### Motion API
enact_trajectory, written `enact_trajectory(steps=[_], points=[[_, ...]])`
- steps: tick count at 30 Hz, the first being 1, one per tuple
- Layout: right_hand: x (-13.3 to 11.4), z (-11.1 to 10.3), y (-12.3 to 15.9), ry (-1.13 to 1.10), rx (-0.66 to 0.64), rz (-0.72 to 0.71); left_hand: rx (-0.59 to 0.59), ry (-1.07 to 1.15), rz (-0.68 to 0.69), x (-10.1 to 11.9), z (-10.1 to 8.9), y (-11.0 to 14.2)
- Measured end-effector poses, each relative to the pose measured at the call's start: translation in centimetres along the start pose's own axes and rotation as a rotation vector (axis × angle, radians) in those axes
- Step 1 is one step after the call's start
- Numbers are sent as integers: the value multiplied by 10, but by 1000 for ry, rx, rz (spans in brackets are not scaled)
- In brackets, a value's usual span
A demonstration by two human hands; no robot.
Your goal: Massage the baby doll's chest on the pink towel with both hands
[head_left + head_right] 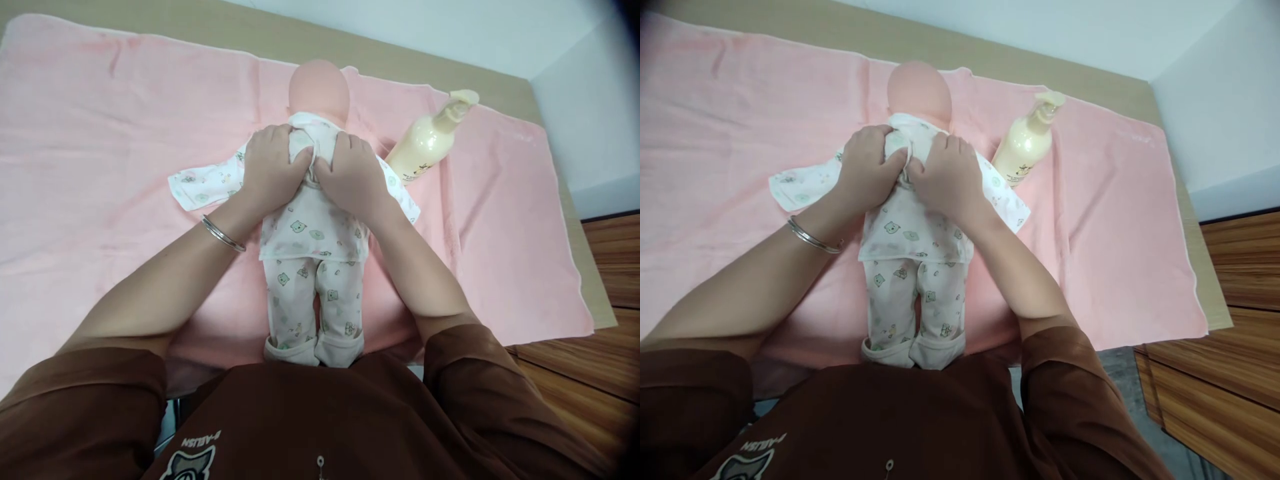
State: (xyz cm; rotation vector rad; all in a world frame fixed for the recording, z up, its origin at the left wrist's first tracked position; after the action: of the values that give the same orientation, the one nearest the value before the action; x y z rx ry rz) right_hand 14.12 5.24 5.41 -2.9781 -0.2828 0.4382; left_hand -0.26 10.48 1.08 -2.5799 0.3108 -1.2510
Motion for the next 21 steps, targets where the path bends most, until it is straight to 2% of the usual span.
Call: enact_trajectory(steps=[3,7,14,21], points=[[17,6,-15,-75,-47,76,-73,-57,-97,-7,8,-1],[22,11,-23,-97,-36,33,-87,-55,-180,-11,10,-2],[23,15,-23,-20,-70,71,36,50,-120,-15,7,-3],[38,20,-32,-123,-19,103,15,-64,-146,-7,3,-7]])
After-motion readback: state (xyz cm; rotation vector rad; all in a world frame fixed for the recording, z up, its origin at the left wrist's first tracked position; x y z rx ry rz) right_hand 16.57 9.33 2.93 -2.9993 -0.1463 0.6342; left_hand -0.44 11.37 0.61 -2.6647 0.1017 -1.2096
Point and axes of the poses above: each hand's wrist, its own y-axis away from the middle knuckle, its own z-axis out of the palm, x = y × z, the point moved 9 cm from there along -y, towards the middle knuckle, and after that the axes turned 4 degrees about -z, right-handed, at the moved point
